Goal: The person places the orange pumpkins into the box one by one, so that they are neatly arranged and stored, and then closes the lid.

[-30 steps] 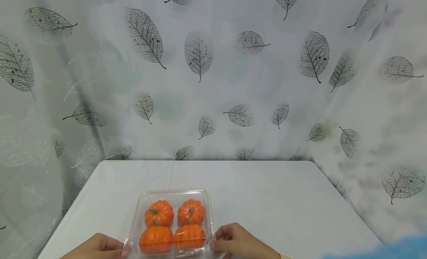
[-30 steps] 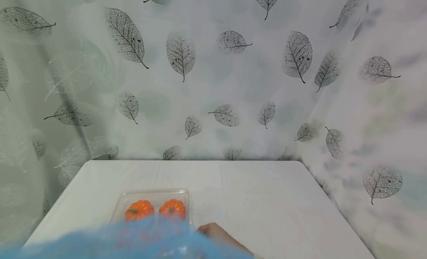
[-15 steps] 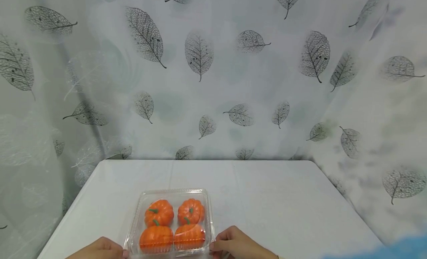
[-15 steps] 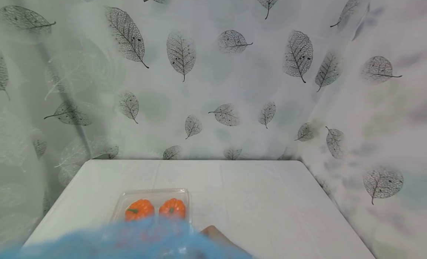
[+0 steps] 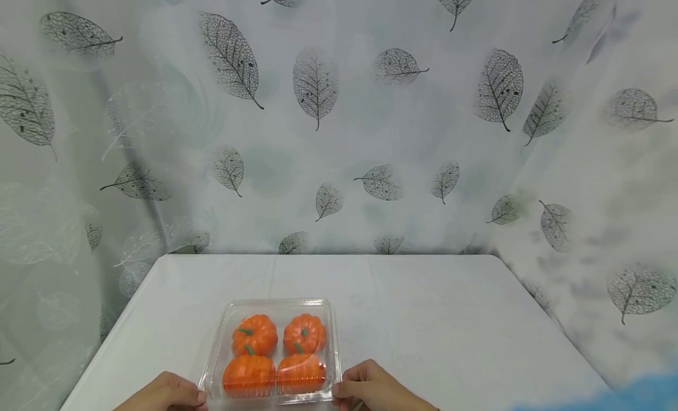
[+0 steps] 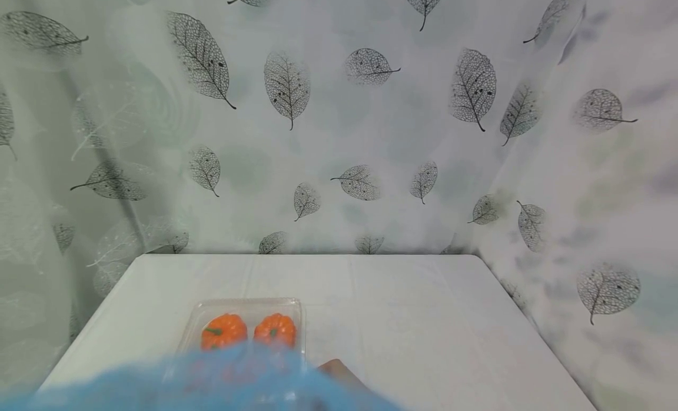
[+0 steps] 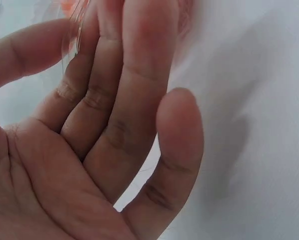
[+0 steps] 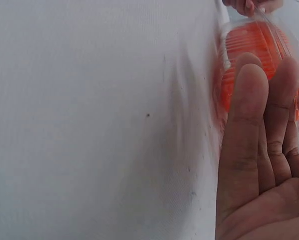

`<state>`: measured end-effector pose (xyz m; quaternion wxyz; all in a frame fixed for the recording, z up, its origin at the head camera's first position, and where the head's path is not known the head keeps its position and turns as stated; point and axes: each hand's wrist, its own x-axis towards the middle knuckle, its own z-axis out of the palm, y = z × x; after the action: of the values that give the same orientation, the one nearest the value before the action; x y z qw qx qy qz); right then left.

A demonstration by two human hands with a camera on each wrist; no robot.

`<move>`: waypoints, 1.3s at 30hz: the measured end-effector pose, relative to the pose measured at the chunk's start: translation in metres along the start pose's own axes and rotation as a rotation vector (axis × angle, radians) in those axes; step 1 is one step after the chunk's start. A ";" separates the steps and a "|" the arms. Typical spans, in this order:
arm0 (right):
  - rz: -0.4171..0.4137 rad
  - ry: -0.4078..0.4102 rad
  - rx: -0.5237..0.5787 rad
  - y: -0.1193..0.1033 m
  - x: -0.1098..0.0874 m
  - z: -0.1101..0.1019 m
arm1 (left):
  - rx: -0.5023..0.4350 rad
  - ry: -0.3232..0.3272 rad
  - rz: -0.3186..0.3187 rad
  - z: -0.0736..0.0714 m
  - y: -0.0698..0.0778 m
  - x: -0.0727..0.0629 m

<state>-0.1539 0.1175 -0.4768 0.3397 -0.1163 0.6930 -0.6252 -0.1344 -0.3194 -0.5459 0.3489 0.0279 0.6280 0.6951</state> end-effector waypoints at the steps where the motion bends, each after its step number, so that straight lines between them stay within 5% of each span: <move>1: -0.001 0.003 0.003 -0.001 0.000 0.001 | 0.003 0.006 0.002 -0.001 0.000 0.001; 15: -0.043 0.009 0.096 0.006 0.002 0.006 | 0.038 0.054 0.011 0.001 0.006 0.000; 39: -0.065 0.019 0.063 0.017 0.003 0.006 | 0.071 0.116 0.029 0.003 0.007 0.000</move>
<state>-0.1480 0.1142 -0.4936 0.3161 -0.1219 0.6721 -0.6584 -0.1358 -0.3165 -0.5390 0.3005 0.0089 0.6711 0.6777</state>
